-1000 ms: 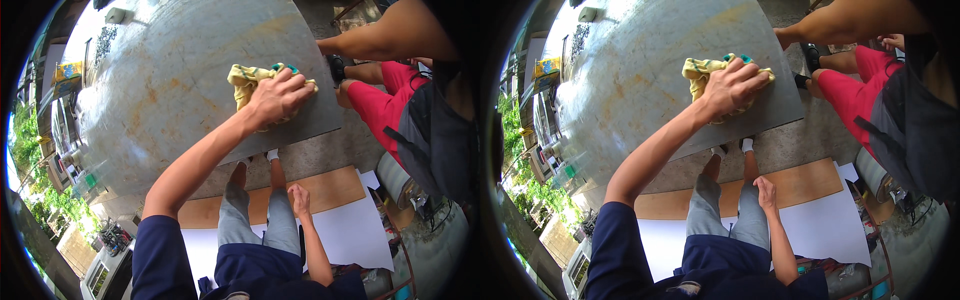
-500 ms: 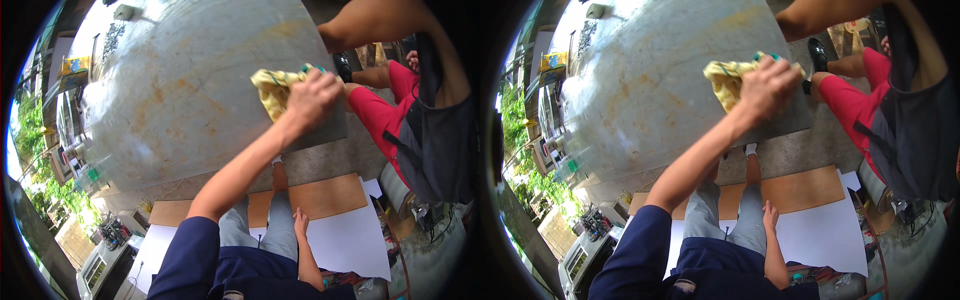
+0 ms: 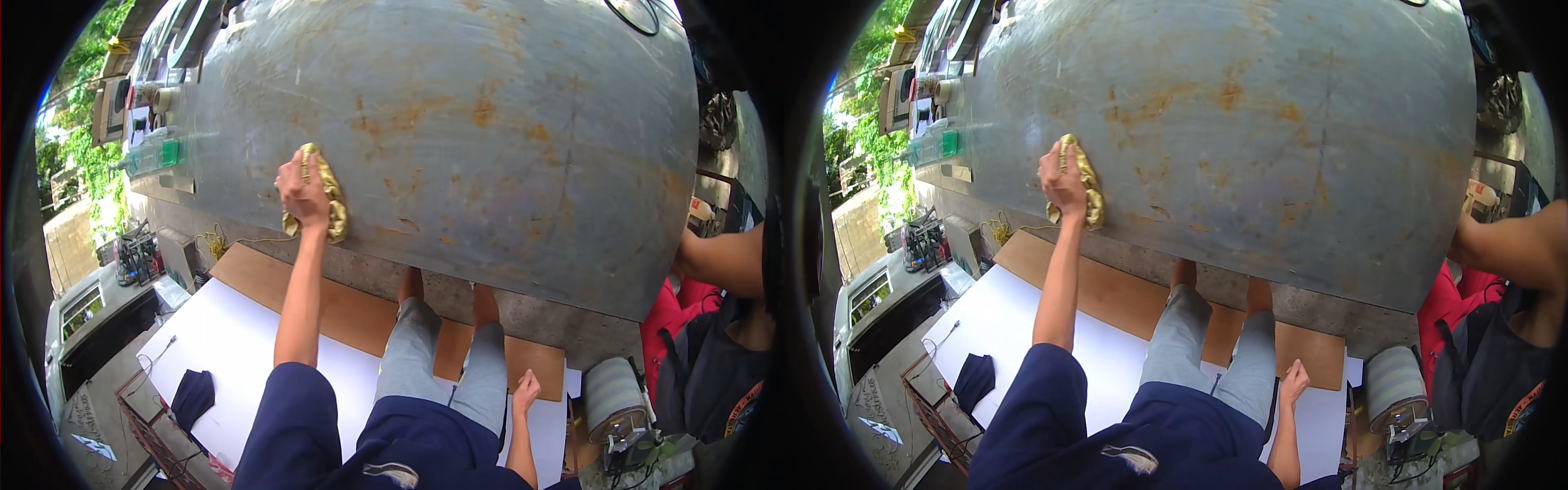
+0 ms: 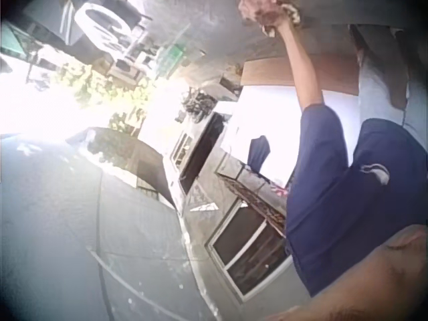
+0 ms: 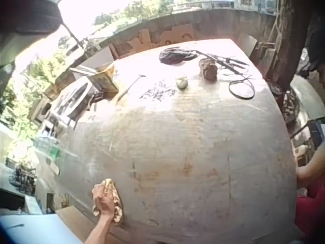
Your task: Cleaning a metal work surface and preparing large metal letters for assembly using a soldering iron.
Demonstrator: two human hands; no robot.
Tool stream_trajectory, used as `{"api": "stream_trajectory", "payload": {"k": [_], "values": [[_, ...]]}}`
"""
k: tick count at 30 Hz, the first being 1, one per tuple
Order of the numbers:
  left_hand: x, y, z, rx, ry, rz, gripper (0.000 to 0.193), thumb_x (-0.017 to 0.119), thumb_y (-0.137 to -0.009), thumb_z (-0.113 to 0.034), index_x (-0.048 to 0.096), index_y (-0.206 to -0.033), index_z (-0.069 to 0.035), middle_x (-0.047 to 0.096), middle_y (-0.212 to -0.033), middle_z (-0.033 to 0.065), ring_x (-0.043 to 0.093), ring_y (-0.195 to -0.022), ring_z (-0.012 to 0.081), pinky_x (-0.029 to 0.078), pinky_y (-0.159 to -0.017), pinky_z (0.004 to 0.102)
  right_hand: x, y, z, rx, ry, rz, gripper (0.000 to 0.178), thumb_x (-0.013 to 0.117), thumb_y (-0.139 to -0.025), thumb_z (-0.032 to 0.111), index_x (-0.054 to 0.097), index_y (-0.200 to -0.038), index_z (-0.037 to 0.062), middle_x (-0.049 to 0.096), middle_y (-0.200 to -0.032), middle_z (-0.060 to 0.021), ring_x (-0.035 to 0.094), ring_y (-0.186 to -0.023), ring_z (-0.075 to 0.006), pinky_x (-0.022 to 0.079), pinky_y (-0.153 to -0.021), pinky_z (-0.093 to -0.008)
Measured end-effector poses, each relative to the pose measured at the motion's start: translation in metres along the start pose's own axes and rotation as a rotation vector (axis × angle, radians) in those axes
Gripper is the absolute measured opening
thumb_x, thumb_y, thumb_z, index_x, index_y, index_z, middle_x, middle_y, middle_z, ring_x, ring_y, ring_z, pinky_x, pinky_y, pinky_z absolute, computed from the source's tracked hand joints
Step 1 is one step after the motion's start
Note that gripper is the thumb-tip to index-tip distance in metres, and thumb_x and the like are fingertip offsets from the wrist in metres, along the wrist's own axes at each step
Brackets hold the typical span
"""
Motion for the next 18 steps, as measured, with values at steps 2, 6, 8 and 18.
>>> {"api": "stream_trajectory", "payload": {"k": [2, 6, 8, 18], "values": [[-0.018, -0.021, 0.099, -0.115, -0.135, -0.067, 0.025, 0.065, -0.088, -0.028, 0.068, -0.108, -0.013, 0.065, -0.094, 0.0104, 0.062, -0.085, 0.0318, 0.05, -0.075, 0.0434, 0.013, 0.001, 0.09, -0.356, -0.025, 0.05, 0.042, 0.048, -0.096, 0.02, 0.047, -0.06, -0.0026, 0.047, -0.052, -0.0132, 0.047, -0.048, -0.0251, 0.034, -0.046, -0.0382], [-0.012, -0.037, 0.186, -0.311, -0.273, -0.005, 0.026, 0.062, -0.089, -0.03, 0.067, -0.11, -0.014, 0.065, -0.098, 0.0097, 0.062, -0.085, 0.0344, 0.05, -0.077, 0.0453, 0.009, 0.022, 0.247, -0.803, -0.232, 0.002, 0.039, 0.044, -0.094, 0.014, 0.044, -0.059, -0.0017, 0.041, -0.054, -0.0083, 0.039, -0.049, -0.0161, 0.029, -0.047, -0.0318], [-0.009, -0.034, 0.176, -0.333, -0.296, -0.036, 0.025, 0.062, -0.09, -0.028, 0.067, -0.109, -0.013, 0.065, -0.097, 0.0094, 0.062, -0.086, 0.0329, 0.05, -0.077, 0.0446, -0.002, 0.028, 0.308, -0.853, -0.371, -0.102, 0.037, 0.042, -0.094, 0.013, 0.042, -0.059, 0.0007, 0.038, -0.056, -0.0053, 0.035, -0.051, -0.0128, 0.024, -0.048, -0.0289], [-0.01, 0.061, -0.145, 0.439, 0.558, 0.338, 0.019, 0.069, -0.075, -0.019, 0.065, -0.093, -0.013, 0.056, -0.085, -0.0001, 0.056, -0.076, 0.0187, 0.049, -0.055, 0.0286, 0.045, 0.053, 0.487, -0.884, -0.548, -0.406, 0.031, 0.041, -0.094, 0.012, 0.041, -0.065, 0.003, 0.036, -0.065, -0.0024, 0.031, -0.06, -0.0096, 0.023, -0.055, -0.0249]]}}
Point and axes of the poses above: each hand's wrist, its own y-axis away from the middle knuckle, its own x-axis out of the palm, z = x × y, the point moved 8 cm from there along -y, towards the middle knuckle
